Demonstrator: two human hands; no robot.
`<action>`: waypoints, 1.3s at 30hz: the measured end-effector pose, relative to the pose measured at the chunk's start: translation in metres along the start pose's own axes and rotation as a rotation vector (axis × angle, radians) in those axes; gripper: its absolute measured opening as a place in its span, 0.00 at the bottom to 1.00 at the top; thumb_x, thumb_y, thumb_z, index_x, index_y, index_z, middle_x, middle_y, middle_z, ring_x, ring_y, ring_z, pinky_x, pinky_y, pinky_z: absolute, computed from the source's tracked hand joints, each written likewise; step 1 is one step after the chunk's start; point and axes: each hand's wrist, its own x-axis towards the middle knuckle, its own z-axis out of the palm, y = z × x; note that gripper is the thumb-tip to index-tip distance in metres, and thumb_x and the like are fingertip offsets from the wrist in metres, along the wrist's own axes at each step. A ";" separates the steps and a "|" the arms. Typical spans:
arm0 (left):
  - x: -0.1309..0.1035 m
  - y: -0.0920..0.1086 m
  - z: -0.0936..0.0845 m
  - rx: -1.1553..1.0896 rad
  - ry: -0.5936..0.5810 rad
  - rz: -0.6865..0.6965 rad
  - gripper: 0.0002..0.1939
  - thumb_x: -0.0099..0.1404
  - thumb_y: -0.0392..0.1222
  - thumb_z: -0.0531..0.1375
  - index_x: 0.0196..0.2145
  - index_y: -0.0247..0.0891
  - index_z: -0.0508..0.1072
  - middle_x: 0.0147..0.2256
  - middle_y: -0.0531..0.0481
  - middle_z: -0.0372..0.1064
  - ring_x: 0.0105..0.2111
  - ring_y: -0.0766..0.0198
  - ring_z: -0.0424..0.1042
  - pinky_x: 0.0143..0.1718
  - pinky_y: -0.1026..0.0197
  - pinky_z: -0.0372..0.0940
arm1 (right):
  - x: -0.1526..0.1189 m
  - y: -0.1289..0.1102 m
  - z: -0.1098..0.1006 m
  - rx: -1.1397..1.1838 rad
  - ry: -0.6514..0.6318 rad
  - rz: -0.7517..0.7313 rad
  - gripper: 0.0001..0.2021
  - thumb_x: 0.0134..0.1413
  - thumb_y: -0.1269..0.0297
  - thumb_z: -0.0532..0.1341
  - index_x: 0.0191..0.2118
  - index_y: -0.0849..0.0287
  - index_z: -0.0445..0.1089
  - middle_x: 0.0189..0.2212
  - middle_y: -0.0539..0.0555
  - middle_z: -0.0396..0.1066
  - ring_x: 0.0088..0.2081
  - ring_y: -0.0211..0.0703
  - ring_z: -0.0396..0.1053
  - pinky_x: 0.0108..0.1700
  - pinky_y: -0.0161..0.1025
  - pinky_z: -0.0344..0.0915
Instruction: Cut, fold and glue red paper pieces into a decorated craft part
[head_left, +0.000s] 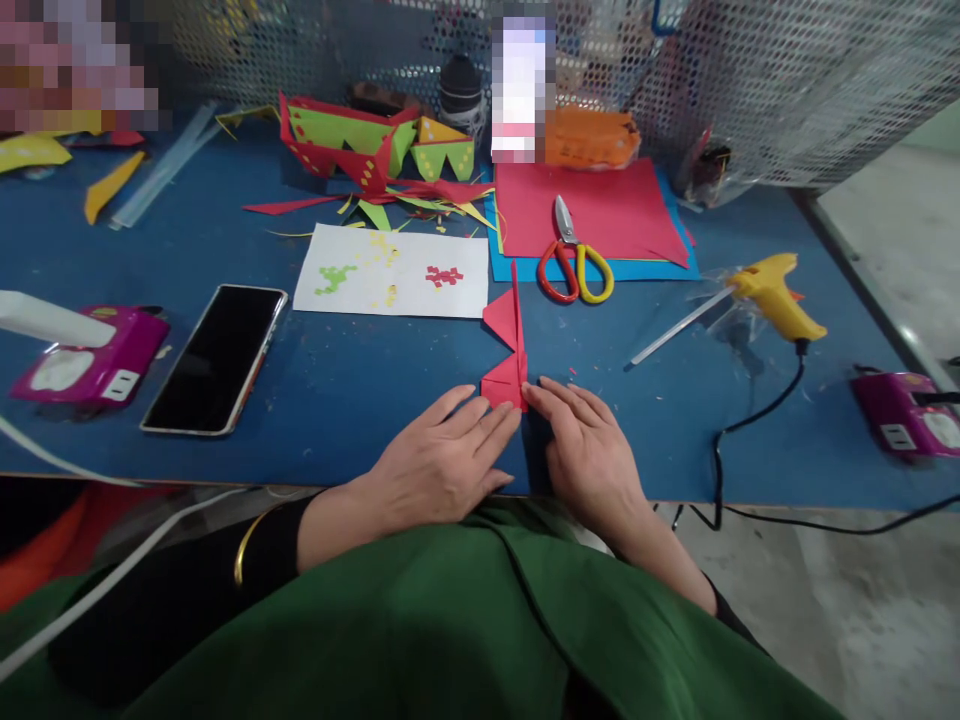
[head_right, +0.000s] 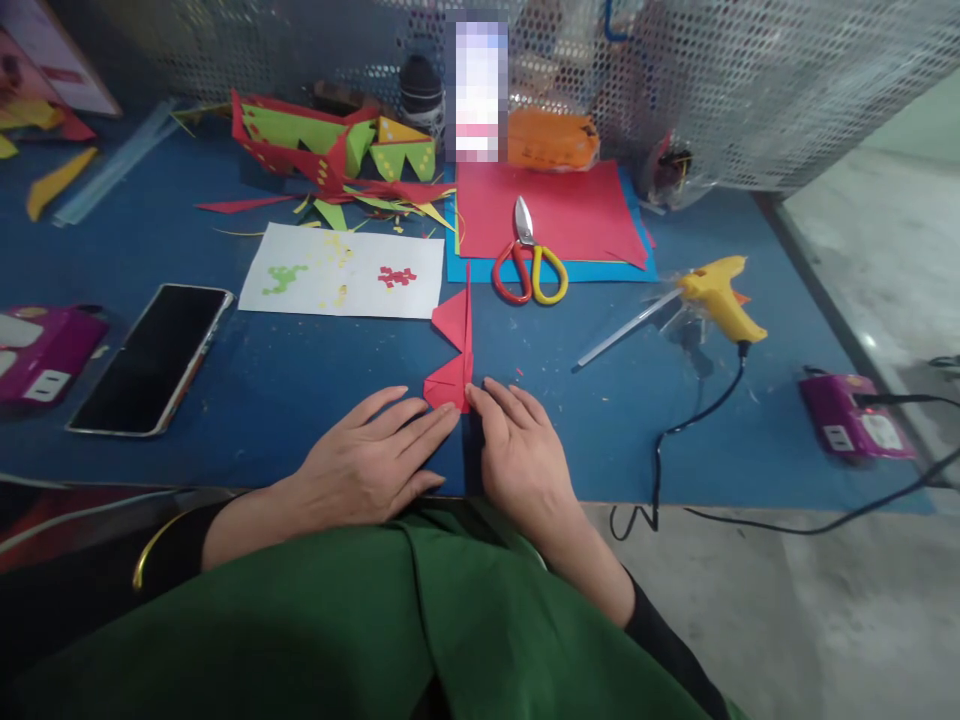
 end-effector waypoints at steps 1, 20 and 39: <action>-0.004 -0.001 -0.001 0.001 -0.007 -0.006 0.25 0.76 0.47 0.50 0.61 0.26 0.69 0.58 0.42 0.73 0.52 0.52 0.71 0.63 0.47 0.56 | 0.000 0.000 0.000 -0.006 -0.001 0.000 0.28 0.52 0.83 0.49 0.59 0.69 0.64 0.55 0.63 0.75 0.60 0.54 0.70 0.61 0.54 0.66; 0.004 0.005 0.005 -0.063 0.017 -0.011 0.28 0.75 0.50 0.52 0.62 0.25 0.67 0.58 0.39 0.72 0.57 0.51 0.69 0.68 0.44 0.50 | -0.002 0.001 0.009 -0.035 0.035 -0.014 0.31 0.50 0.83 0.48 0.61 0.65 0.63 0.55 0.63 0.75 0.60 0.53 0.70 0.60 0.57 0.66; -0.010 0.004 0.000 -0.080 -0.070 -0.100 0.27 0.76 0.49 0.51 0.65 0.33 0.64 0.63 0.42 0.67 0.64 0.47 0.62 0.69 0.38 0.46 | -0.001 0.002 -0.010 0.087 0.077 0.051 0.26 0.58 0.80 0.49 0.61 0.62 0.63 0.56 0.61 0.75 0.60 0.50 0.69 0.60 0.54 0.67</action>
